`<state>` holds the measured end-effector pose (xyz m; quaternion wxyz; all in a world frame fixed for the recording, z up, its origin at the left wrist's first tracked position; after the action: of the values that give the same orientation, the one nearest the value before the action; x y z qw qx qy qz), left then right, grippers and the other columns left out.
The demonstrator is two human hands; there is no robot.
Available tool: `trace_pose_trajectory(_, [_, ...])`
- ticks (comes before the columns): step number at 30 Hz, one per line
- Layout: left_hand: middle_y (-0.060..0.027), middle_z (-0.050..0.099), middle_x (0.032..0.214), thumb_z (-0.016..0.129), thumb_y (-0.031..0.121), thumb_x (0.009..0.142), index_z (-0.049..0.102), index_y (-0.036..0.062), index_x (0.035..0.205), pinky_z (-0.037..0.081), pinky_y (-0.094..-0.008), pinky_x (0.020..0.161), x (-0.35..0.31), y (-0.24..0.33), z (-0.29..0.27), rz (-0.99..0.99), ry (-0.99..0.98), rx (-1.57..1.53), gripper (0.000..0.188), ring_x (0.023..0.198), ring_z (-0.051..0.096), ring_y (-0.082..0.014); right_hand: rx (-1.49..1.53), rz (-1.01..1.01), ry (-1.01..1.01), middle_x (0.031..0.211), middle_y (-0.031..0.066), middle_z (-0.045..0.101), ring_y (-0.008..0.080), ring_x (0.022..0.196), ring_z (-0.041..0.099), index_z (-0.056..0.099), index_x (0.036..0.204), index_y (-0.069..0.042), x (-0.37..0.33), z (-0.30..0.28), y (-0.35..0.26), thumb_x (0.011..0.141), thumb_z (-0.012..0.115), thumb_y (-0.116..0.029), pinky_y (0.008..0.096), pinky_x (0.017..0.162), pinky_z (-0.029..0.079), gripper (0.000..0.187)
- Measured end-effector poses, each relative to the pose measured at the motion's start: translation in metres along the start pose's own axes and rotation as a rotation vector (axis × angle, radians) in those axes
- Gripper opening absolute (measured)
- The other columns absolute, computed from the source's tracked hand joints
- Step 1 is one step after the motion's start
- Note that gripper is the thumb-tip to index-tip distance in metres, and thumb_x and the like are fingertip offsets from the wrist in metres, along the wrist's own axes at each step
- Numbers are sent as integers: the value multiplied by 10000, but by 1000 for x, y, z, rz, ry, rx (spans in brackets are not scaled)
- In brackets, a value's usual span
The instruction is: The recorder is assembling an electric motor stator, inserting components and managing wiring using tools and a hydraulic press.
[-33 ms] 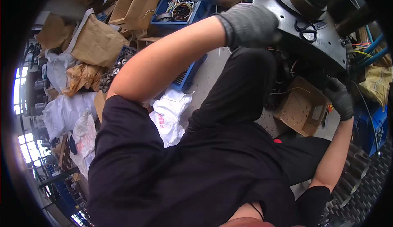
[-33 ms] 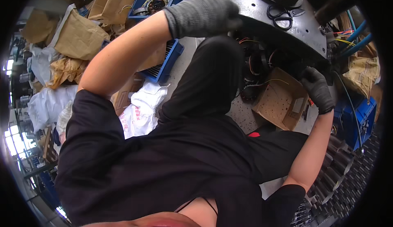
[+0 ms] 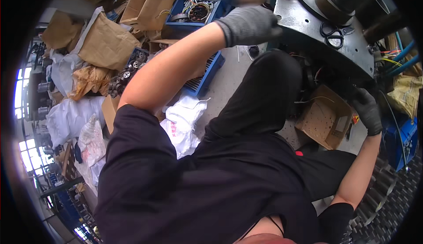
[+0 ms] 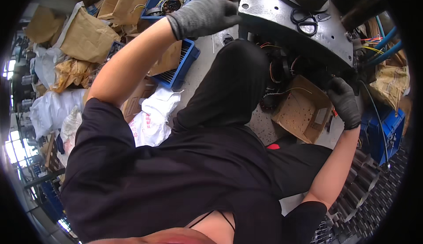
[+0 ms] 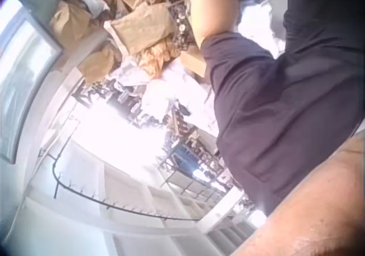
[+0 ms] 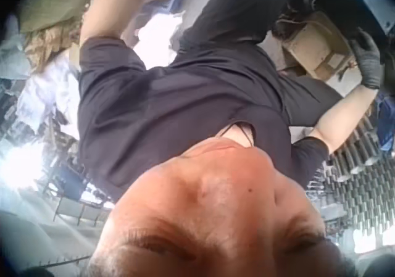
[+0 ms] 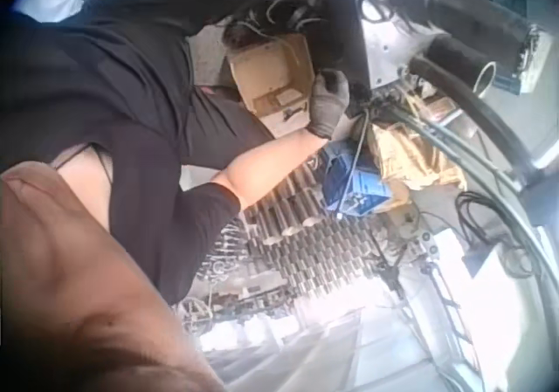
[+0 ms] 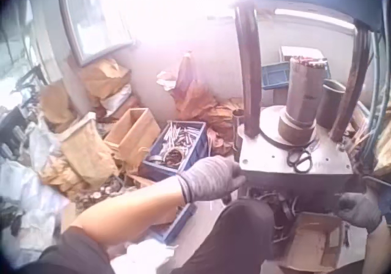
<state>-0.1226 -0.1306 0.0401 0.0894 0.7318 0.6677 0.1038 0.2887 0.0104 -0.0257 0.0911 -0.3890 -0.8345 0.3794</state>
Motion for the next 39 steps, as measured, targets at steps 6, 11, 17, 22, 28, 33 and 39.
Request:
trace_pose_trajectory(6, [-150,729,894,615,302,957,691,-6,1071,563,-377,790,-278,-222,149,-855,33,-495,336,845,720,-237,-19,-63,-53,1043,72,651,170,1020,610,638,1090,26,-22,-23,-15,795,571,90,289,953,464,309])
trace_pose_trajectory(11, [-102,742,945,633,269,963,693,15,1066,581,-311,680,-443,-170,224,-1308,32,-1085,280,786,721,-176,155,227,-130,1071,49,688,162,1060,629,656,1166,-3,-64,-40,108,919,645,24,309,981,474,249])
trace_pose_trajectory(17, [-76,743,961,719,391,918,700,62,1085,543,-293,693,-632,-158,245,-1449,354,-1765,369,872,709,-171,371,620,-345,1002,93,722,172,818,679,634,1249,-46,-87,8,181,944,711,-194,315,766,544,347])
trace_pose_trajectory(22, [-98,752,931,662,334,914,695,67,1046,548,-423,762,-863,-136,237,-1924,1071,-1072,300,852,712,-219,301,605,-146,1115,43,696,160,897,661,574,1370,-120,-60,10,185,981,624,-300,312,727,518,431])
trace_pose_trajectory(28, [-137,583,1434,618,524,940,567,80,1413,503,-430,1032,-899,7,166,-2646,161,162,650,1253,600,-306,267,696,-228,1074,67,696,180,866,666,568,1362,-119,-76,4,181,967,624,-254,328,704,525,421])
trace_pose_trajectory(33, [-131,580,1441,603,525,951,561,83,1420,499,-429,1039,-969,56,199,-2609,399,-266,647,1257,597,-305,317,730,-209,1024,67,702,181,746,661,562,1358,-133,-67,17,204,982,604,-233,318,607,513,391])
trace_pose_trajectory(39, [-124,577,1448,585,526,963,554,85,1429,493,-428,1049,-870,-7,324,-2385,657,-828,642,1262,593,-304,247,761,-292,1021,79,698,205,751,667,559,1349,-179,-56,7,216,957,622,-263,352,610,526,406])
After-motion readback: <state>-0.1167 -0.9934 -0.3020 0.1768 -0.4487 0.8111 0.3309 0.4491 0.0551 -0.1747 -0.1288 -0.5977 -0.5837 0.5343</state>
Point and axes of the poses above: each hand's wrist, its own x-axis towards the middle knuckle, its own z-axis out of the palm, y = z × x, the point moved 5 cm from there along x, towards the middle knuckle
